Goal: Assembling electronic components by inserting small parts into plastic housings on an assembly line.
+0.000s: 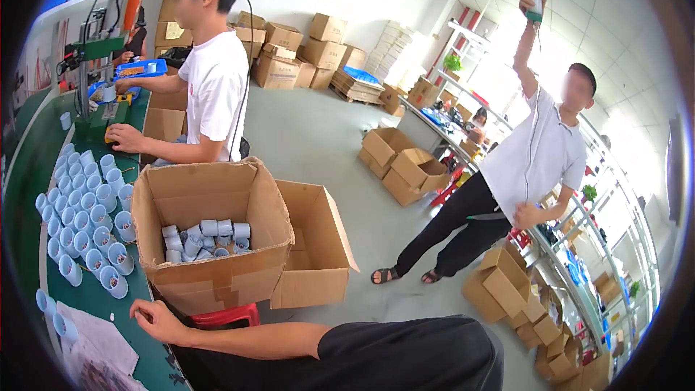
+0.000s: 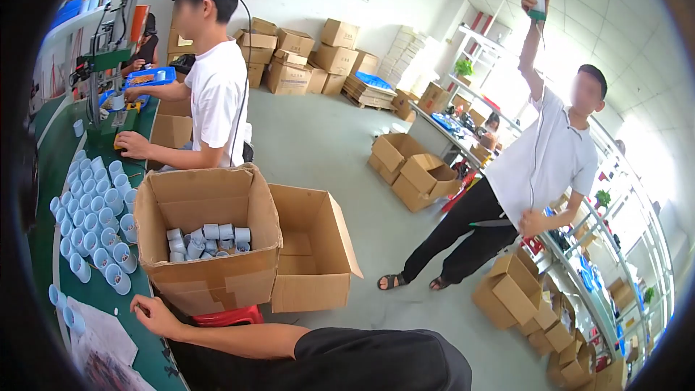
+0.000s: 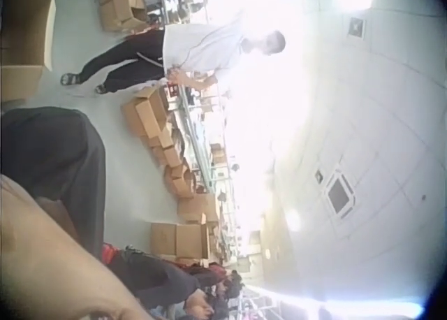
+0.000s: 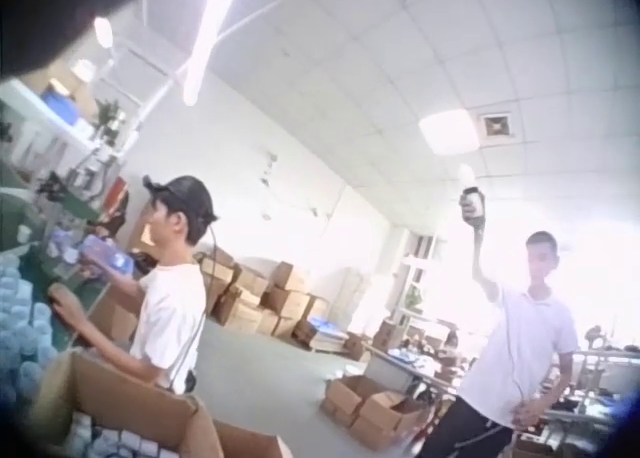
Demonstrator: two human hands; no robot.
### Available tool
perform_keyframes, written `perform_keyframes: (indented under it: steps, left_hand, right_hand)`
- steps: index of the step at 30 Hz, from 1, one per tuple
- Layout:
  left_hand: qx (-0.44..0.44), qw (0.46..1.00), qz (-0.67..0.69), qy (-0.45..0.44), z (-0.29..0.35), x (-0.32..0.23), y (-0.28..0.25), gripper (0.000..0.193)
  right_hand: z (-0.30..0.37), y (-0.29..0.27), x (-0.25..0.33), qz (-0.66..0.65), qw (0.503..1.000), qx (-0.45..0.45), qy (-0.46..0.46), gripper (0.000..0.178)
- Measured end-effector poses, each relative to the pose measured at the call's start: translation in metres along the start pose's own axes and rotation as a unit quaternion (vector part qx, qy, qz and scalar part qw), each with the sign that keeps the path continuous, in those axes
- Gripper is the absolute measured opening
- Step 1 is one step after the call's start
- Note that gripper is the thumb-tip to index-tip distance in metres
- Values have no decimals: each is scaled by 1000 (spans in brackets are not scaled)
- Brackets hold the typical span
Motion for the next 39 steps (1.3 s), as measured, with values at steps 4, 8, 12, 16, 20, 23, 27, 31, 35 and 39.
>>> perform_keyframes:
  steps: [4,8,12,16,20,23,27,31,35,39]
  left_hand:
    - [-19,1000,-8,-15,11,-5,-13,60]
    - [-50,998,-18,-27,12,-2,-7,64]
    - [1,996,-32,-86,7,-36,1,52]
    - [14,992,-118,-34,11,-19,10,38]
    - [5,996,-87,25,9,-28,19,39]
    - [9,997,-74,21,8,-33,22,35]
    - [25,996,-86,13,6,-44,8,31]
    - [93,993,39,-63,6,-66,16,23]
    - [215,973,76,-41,13,-79,42,18]
    - [196,974,-20,113,14,-89,57,14]
  right_hand:
    - [3,3,0,-5,1000,6,-6,8]
    - [6,2,-6,-6,1000,2,-6,8]
    - [6,0,-2,-3,1000,2,-22,9]
    - [4,1,5,-7,1000,18,-3,11]
    - [0,-3,10,-3,1000,-2,-12,14]
    - [6,-1,10,6,1000,-6,2,12]
    - [30,-17,29,-37,996,38,72,18]
    - [41,-48,85,-110,994,13,-25,65]
    - [18,-54,128,-152,977,-41,-140,87]
    - [-5,-38,149,-218,971,30,-89,90]
Point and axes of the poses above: each hand's wrist, its own z-axis away from the middle knuckle, its own y-axis out of the palm, x = y × z, the point moved 2 cm from there along -z, towards the middle knuckle, and after that the axes turned 8 degrees about -z, right-handed, at the moved point
